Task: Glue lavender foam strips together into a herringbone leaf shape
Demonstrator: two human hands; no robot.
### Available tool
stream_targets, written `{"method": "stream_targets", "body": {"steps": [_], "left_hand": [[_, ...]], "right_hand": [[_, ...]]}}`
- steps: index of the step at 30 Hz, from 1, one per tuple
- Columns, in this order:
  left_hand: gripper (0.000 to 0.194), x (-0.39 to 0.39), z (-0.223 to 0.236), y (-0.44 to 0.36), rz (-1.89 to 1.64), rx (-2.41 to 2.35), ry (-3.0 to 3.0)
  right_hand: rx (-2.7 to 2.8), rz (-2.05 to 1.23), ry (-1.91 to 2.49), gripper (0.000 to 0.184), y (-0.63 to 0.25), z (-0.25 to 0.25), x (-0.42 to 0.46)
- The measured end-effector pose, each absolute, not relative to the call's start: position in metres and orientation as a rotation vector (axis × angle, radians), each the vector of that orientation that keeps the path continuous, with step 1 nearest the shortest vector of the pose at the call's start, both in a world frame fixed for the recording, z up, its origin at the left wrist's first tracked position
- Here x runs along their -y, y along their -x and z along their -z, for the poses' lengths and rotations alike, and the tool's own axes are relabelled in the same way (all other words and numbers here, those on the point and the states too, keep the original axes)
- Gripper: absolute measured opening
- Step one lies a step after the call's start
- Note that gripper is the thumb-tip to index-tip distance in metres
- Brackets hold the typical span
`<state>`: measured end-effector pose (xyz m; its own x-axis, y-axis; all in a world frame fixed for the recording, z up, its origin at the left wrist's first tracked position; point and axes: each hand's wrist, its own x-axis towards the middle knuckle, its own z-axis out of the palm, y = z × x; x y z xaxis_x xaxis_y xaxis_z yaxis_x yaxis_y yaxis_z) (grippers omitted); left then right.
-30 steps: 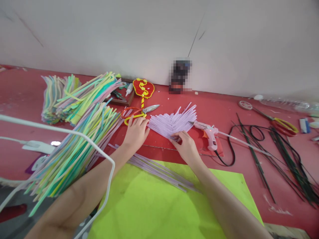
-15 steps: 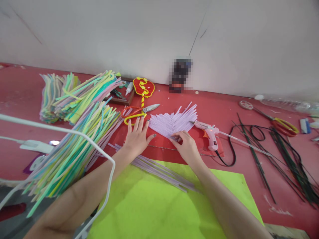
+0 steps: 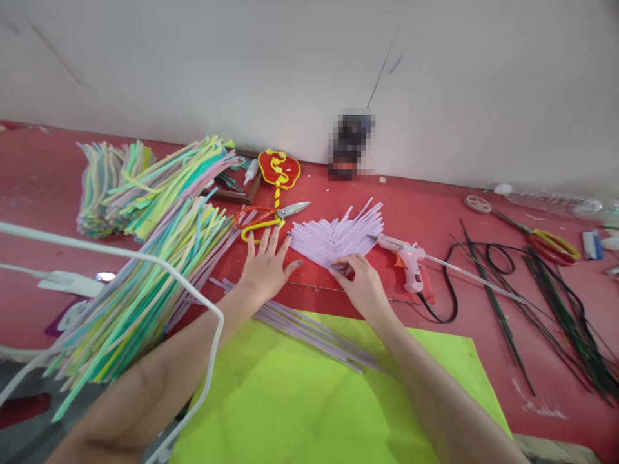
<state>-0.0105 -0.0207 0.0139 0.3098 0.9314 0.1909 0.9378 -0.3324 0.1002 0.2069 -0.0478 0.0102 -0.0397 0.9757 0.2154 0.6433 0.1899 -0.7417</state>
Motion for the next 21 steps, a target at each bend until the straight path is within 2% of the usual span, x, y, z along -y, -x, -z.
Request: {"method": "stream_targets", "body": {"steps": [11,21], "left_hand": [[0.016,0.002,-0.026,0.02,0.753,1.65,2.436],[0.016,0.001,-0.02,0.019,0.744,1.642,2.5]], "right_hand": [[1.762,-0.596,1.522,0.01,-0.207,-0.01,0.047],[1.754,-0.597,1.514,0.013,-0.205,-0.013,0.049]]}}
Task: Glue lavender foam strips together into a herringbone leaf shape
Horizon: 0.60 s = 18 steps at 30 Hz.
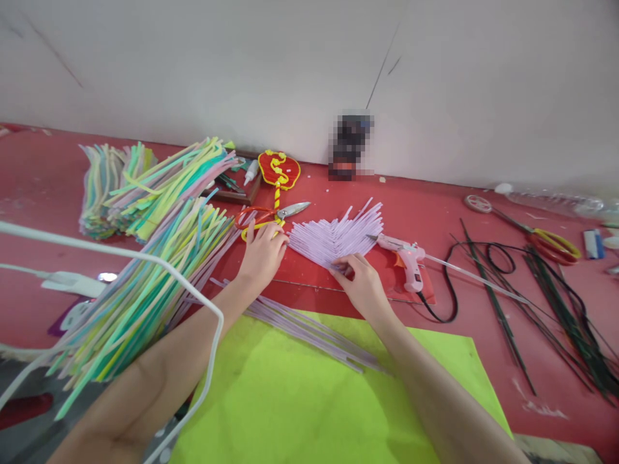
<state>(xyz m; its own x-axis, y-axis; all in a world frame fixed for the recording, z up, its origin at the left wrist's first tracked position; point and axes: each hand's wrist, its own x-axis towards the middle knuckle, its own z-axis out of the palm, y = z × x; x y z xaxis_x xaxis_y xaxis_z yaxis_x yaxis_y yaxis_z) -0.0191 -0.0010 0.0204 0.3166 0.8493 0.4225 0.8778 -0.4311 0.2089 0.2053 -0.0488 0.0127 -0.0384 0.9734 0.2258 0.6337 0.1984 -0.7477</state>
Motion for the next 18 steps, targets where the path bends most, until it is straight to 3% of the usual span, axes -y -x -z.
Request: {"method": "stream_targets", "body": {"steps": [18], "left_hand": [[0.019,0.0011,-0.0228,0.0176,0.773,1.663,2.499]], "right_hand": [[1.76,-0.601,1.516,0.012,-0.2068,-0.0102,0.0478]]}}
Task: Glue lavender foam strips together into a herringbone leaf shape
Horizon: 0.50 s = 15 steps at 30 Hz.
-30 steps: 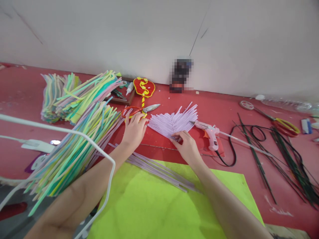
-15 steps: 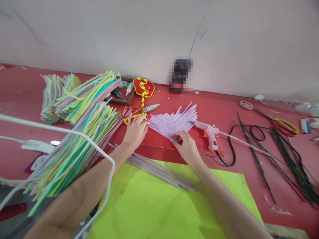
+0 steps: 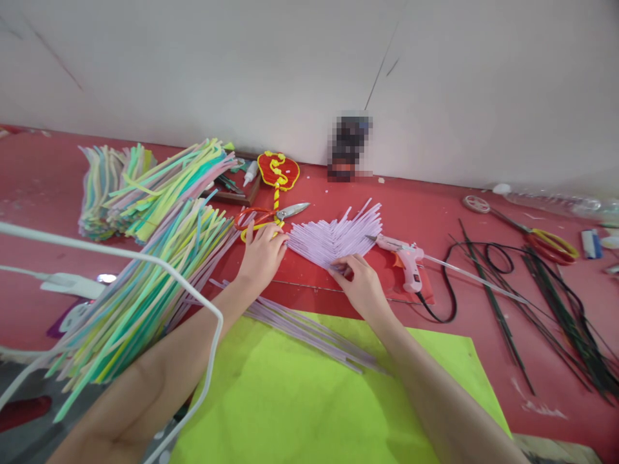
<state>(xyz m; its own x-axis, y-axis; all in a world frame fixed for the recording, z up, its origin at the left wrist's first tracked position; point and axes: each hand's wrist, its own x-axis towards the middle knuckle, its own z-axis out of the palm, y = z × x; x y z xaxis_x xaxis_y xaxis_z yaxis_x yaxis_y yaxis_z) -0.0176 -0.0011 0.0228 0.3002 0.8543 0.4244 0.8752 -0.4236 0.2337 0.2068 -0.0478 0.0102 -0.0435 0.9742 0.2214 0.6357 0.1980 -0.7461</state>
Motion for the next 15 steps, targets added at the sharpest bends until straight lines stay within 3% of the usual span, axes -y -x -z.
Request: {"method": "stream_targets", "body": {"steps": [6,15], "left_hand": [[0.023,0.001,-0.023,0.018,0.736,1.642,2.498],[0.052,0.009,-0.017,0.005,0.404,1.472,2.809]], "right_hand": [[1.767,-0.59,1.51,0.013,-0.207,-0.011,0.048],[1.775,-0.593,1.504,0.01,-0.208,-0.008,0.047]]}}
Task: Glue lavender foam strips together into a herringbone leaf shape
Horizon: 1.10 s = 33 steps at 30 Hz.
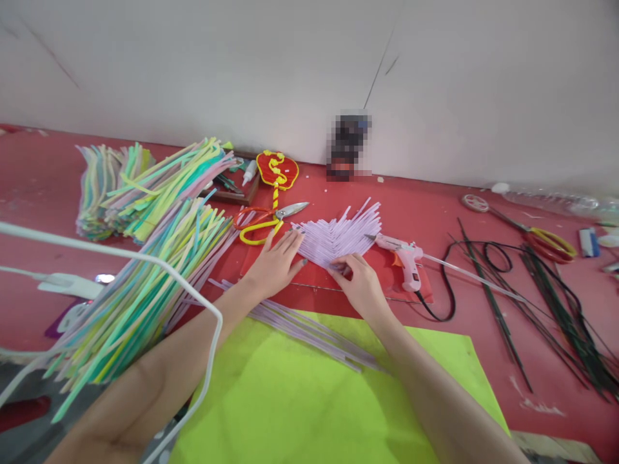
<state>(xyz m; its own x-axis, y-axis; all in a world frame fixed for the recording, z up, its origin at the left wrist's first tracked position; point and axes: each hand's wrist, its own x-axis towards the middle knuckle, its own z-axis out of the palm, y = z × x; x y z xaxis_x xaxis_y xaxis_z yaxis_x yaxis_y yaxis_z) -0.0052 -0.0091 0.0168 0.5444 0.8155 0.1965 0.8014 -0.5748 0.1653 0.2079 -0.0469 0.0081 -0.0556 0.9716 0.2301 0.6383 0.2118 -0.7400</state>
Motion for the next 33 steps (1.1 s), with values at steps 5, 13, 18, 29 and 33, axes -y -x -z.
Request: {"method": "stream_targets", "body": {"steps": [5,13,18,29,33], "left_hand": [[0.059,0.023,-0.019,0.0,-0.227,-1.326,-2.758],[0.06,0.031,-0.016,0.0,-0.13,-1.334,-2.761],[0.057,0.029,-0.016,0.001,-0.135,-1.345,-2.78],[0.051,0.023,-0.032,-0.001,-0.517,-1.411,-2.826],[0.041,0.015,-0.031,0.004,-0.688,-1.498,-2.731]], "right_hand": [[1.775,-0.586,1.504,0.01,-0.207,-0.009,0.047],[1.768,-0.571,1.516,0.01,-0.206,-0.01,0.048],[1.771,-0.574,1.514,0.01,-0.206,-0.01,0.049],[1.757,-0.596,1.485,0.009,-0.205,-0.012,0.048],[1.763,-0.601,1.499,0.01,-0.207,-0.009,0.047]]}}
